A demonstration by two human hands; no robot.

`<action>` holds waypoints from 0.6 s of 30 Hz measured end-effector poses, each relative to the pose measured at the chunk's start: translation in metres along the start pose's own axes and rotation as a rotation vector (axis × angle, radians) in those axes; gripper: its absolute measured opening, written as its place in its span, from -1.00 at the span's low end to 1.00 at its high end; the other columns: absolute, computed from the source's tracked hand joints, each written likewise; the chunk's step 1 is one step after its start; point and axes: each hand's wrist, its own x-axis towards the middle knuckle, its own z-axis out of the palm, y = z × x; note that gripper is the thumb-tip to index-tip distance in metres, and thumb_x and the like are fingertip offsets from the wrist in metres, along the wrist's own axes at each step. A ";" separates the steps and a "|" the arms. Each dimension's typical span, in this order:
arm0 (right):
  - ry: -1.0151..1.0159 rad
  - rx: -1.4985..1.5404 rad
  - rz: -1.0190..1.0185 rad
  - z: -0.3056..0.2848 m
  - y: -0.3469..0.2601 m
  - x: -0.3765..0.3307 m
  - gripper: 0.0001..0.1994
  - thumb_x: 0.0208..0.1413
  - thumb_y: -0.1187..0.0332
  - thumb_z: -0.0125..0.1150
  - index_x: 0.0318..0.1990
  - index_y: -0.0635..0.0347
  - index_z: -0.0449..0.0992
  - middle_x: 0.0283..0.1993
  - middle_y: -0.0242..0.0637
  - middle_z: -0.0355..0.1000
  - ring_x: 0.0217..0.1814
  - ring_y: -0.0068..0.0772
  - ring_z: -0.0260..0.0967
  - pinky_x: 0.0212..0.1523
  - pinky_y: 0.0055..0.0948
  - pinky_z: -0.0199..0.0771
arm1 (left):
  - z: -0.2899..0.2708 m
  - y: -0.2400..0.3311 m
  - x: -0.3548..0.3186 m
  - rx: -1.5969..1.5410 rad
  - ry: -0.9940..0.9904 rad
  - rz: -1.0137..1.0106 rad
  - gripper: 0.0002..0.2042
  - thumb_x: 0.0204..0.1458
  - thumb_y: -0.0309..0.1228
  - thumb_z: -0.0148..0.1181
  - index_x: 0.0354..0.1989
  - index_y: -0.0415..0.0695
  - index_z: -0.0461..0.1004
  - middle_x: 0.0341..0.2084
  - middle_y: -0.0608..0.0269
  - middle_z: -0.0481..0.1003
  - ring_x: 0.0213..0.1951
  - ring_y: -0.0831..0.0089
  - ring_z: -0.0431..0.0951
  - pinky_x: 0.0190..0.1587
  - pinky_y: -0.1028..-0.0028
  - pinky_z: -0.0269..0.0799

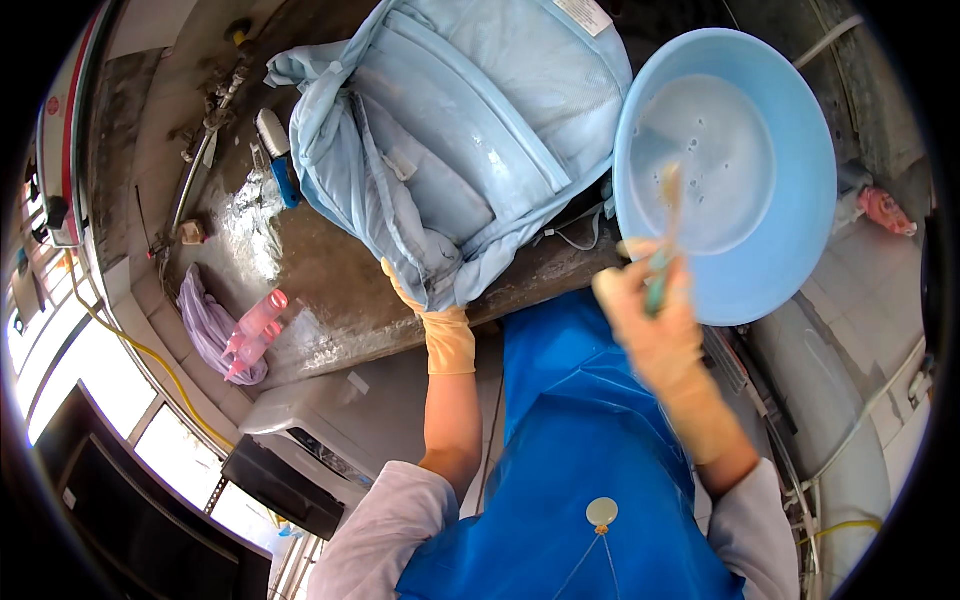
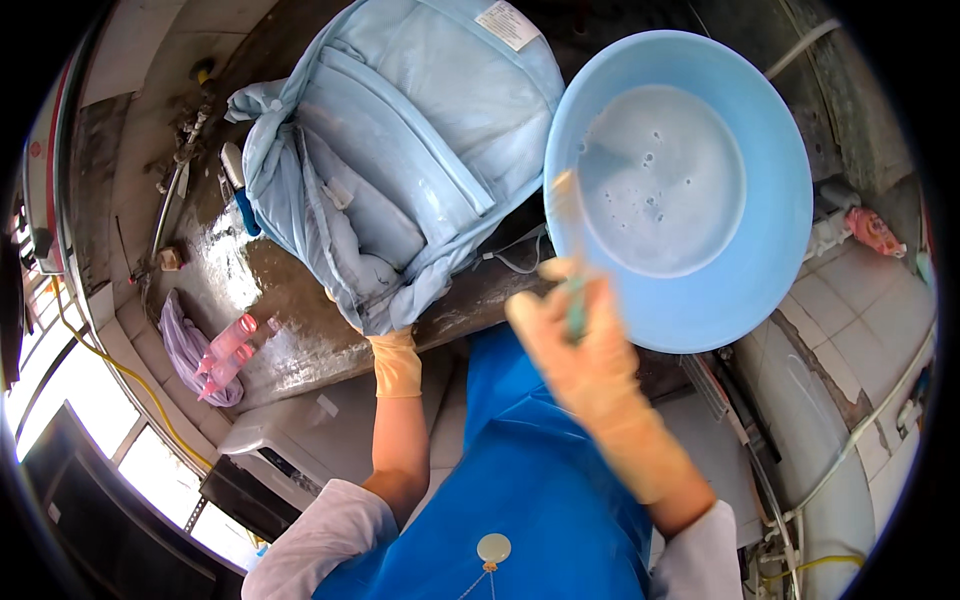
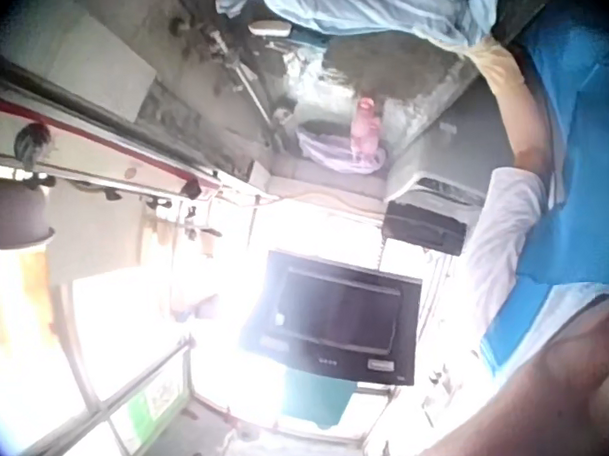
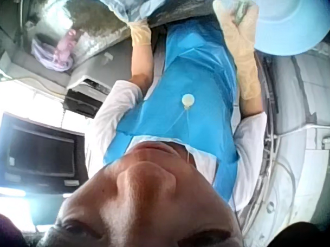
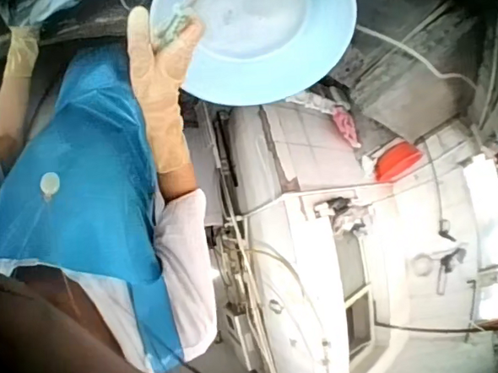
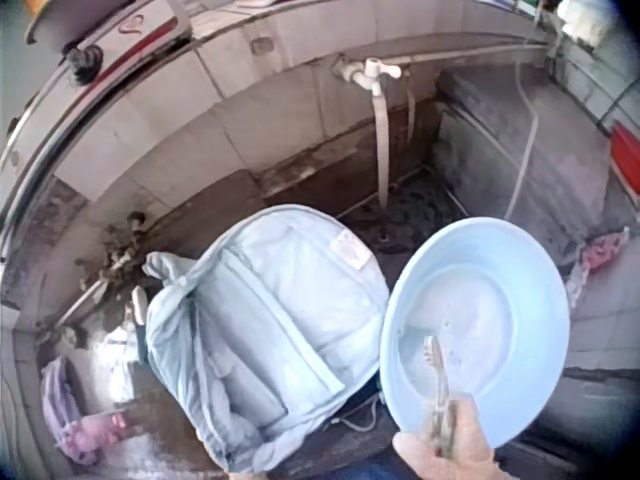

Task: The person cleans a backpack by hand using a brush and a toothbrush, scrubbing the interior and exterior surfaces after dipping the tools into a basin of soapy water.

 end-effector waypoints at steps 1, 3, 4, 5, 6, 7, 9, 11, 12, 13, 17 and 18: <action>0.026 -0.186 -0.074 -0.022 -0.015 0.010 -0.58 0.14 0.29 0.27 0.05 0.19 0.24 -0.31 -0.45 0.27 -0.37 -0.66 0.19 -0.32 -0.56 0.33 | -0.001 -0.002 0.001 -0.033 0.008 -0.019 -0.46 -0.07 -0.31 0.35 0.09 -0.17 0.32 -0.04 0.15 0.43 -0.04 0.28 0.48 0.03 0.28 0.43; 0.071 -0.412 -0.136 -0.065 -0.011 0.046 -0.69 0.29 0.22 0.03 0.05 0.18 0.22 -0.34 -0.29 0.27 -0.41 -0.45 0.20 -0.31 -0.42 0.36 | 0.000 -0.002 0.004 -0.099 0.011 -0.056 -0.46 -0.06 -0.30 0.35 0.10 -0.17 0.32 -0.03 0.15 0.43 -0.04 0.27 0.48 0.04 0.27 0.42; 0.075 -0.412 -0.135 -0.081 -0.006 0.063 -0.69 0.29 0.22 0.03 0.05 0.18 0.22 -0.34 -0.29 0.27 -0.41 -0.45 0.20 -0.31 -0.42 0.36 | 0.000 -0.002 0.004 -0.124 0.012 -0.067 -0.46 -0.06 -0.29 0.35 0.10 -0.18 0.32 -0.03 0.15 0.43 -0.03 0.26 0.48 0.04 0.27 0.42; 0.076 -0.673 -0.181 -0.095 0.003 0.079 -0.74 0.30 0.28 -0.03 0.05 0.17 0.23 -0.32 -0.21 0.31 -0.39 -0.34 0.27 -0.28 -0.35 0.38 | 0.002 -0.004 0.004 -0.139 0.009 -0.078 -0.46 -0.05 -0.29 0.35 0.10 -0.18 0.31 -0.03 0.14 0.43 -0.03 0.25 0.48 0.04 0.26 0.42; 0.069 -0.934 -0.229 -0.107 0.013 0.091 -0.77 0.31 0.34 -0.08 0.05 0.15 0.24 -0.29 -0.12 0.35 -0.36 -0.22 0.34 -0.25 -0.28 0.41 | 0.003 -0.004 0.004 -0.153 0.014 -0.090 -0.45 -0.05 -0.28 0.35 0.11 -0.18 0.31 -0.02 0.14 0.43 -0.03 0.25 0.48 0.05 0.26 0.42; 0.075 -0.933 -0.230 -0.117 0.024 0.100 -0.77 0.31 0.34 -0.08 0.05 0.15 0.24 -0.29 -0.12 0.35 -0.36 -0.22 0.34 -0.25 -0.28 0.41 | 0.006 -0.004 0.003 -0.171 0.016 -0.095 -0.45 -0.05 -0.28 0.35 0.11 -0.18 0.31 -0.02 0.14 0.43 -0.02 0.24 0.47 0.05 0.25 0.42; 0.169 -1.257 -0.467 -0.124 0.038 0.114 -0.70 0.28 0.46 -0.19 0.14 0.13 0.27 -0.19 0.01 0.40 -0.23 0.03 0.42 -0.17 -0.12 0.43 | 0.008 -0.006 0.002 -0.202 0.022 -0.115 -0.45 -0.04 -0.27 0.34 0.12 -0.18 0.31 -0.01 0.13 0.43 -0.01 0.23 0.47 0.06 0.24 0.41; 0.130 -1.311 -0.360 -0.123 0.036 0.119 -0.64 0.27 0.48 -0.22 0.20 0.10 0.25 -0.15 0.02 0.41 -0.14 0.08 0.42 -0.11 -0.08 0.42 | 0.007 -0.008 0.000 -0.227 0.029 -0.136 -0.44 -0.03 -0.26 0.34 0.13 -0.18 0.31 0.00 0.12 0.43 -0.01 0.22 0.47 0.07 0.23 0.41; 0.095 -1.368 -0.247 -0.121 0.034 0.120 -0.58 0.26 0.50 -0.24 0.26 0.08 0.24 -0.11 0.04 0.42 -0.06 0.13 0.42 -0.05 -0.04 0.41 | 0.007 -0.010 0.000 -0.240 0.039 -0.147 -0.44 -0.03 -0.25 0.34 0.13 -0.18 0.31 0.00 0.12 0.43 0.00 0.22 0.47 0.07 0.23 0.41; 0.089 -1.368 -0.247 -0.122 0.037 0.121 -0.58 0.26 0.50 -0.24 0.26 0.08 0.24 -0.11 0.04 0.42 -0.06 0.13 0.42 -0.05 -0.04 0.41 | 0.006 -0.011 -0.002 -0.252 0.047 -0.158 -0.44 -0.03 -0.25 0.34 0.13 -0.18 0.31 0.01 0.12 0.43 0.00 0.21 0.47 0.08 0.22 0.41; 0.083 -1.235 -0.307 -0.134 0.044 0.122 -0.57 0.26 0.46 -0.23 0.28 0.14 0.25 0.00 0.09 0.42 0.02 0.14 0.39 0.07 -0.09 0.37 | 0.007 -0.013 -0.007 -0.322 0.071 -0.211 -0.43 -0.01 -0.23 0.33 0.15 -0.19 0.31 0.02 0.11 0.43 0.02 0.19 0.46 0.09 0.20 0.40; 0.106 -1.152 -0.345 -0.135 0.043 0.119 -0.59 0.27 0.44 -0.21 0.25 0.19 0.28 0.04 0.10 0.41 0.05 0.14 0.38 0.09 -0.09 0.35 | 0.007 -0.014 -0.007 -0.345 0.078 -0.226 -0.43 -0.01 -0.22 0.33 0.15 -0.19 0.31 0.03 0.10 0.43 0.02 0.18 0.46 0.10 0.20 0.40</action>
